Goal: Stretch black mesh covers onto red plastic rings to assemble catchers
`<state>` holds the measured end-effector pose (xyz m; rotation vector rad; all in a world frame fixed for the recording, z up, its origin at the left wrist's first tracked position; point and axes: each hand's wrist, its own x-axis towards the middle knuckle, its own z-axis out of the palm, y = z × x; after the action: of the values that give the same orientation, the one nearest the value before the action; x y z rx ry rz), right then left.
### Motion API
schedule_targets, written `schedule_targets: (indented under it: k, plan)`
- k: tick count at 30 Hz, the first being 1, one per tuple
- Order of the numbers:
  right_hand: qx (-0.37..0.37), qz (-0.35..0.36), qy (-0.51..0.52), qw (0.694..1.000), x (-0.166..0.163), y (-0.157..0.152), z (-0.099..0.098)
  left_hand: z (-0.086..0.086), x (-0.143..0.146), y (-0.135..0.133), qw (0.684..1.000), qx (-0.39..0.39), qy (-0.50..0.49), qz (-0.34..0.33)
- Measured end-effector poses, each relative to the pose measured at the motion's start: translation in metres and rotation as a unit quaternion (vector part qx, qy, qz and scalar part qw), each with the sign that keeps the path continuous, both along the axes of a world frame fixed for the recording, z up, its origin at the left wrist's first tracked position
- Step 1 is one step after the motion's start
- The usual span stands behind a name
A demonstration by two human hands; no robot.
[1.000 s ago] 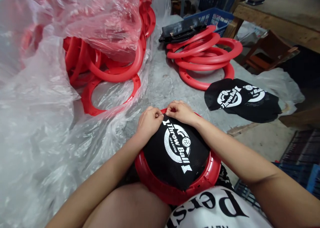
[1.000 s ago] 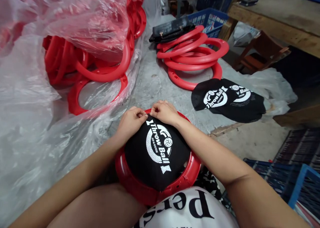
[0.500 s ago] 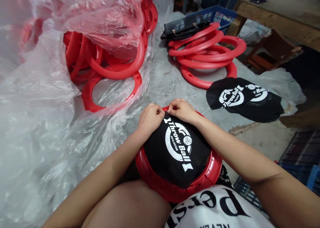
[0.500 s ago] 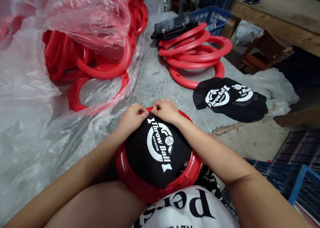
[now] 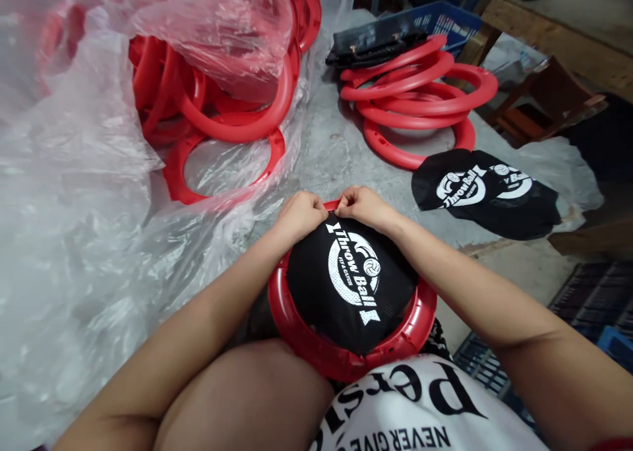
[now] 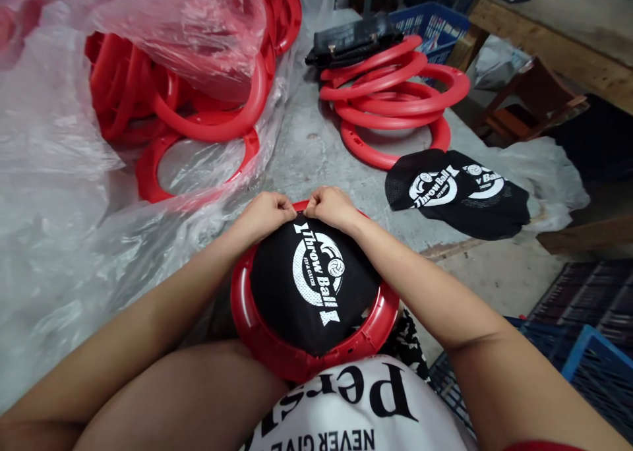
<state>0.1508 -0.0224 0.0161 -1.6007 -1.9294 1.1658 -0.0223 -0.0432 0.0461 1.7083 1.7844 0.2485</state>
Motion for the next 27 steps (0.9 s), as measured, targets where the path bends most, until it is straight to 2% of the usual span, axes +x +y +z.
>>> schedule_targets:
  k: [3,8,12,19,22,27]
  plan:
    - [-0.025,-0.013,0.017,0.999,0.0,0.0,0.003,-0.001,-0.003,0.006,0.999,-0.024,-0.031,-0.009]
    - [-0.059,-0.024,0.018,0.998,-0.002,0.005,0.009,0.0,0.004,0.016,0.999,-0.039,0.002,-0.005]
    - [-0.078,-0.005,0.011,0.997,-0.003,0.004,0.011,0.005,0.008,0.013,0.999,-0.031,0.008,-0.004]
    - [0.034,-0.002,-0.125,0.992,-0.009,-0.003,0.012,0.003,-0.002,0.0,0.999,0.016,-0.024,-0.019]
    - [0.063,0.011,-0.148,0.987,-0.008,-0.005,0.009,-0.001,-0.006,-0.008,0.996,0.058,-0.034,-0.05]
    - [0.12,0.043,-0.125,0.984,0.001,-0.008,-0.003,-0.005,-0.01,-0.029,0.979,0.155,0.043,-0.122]
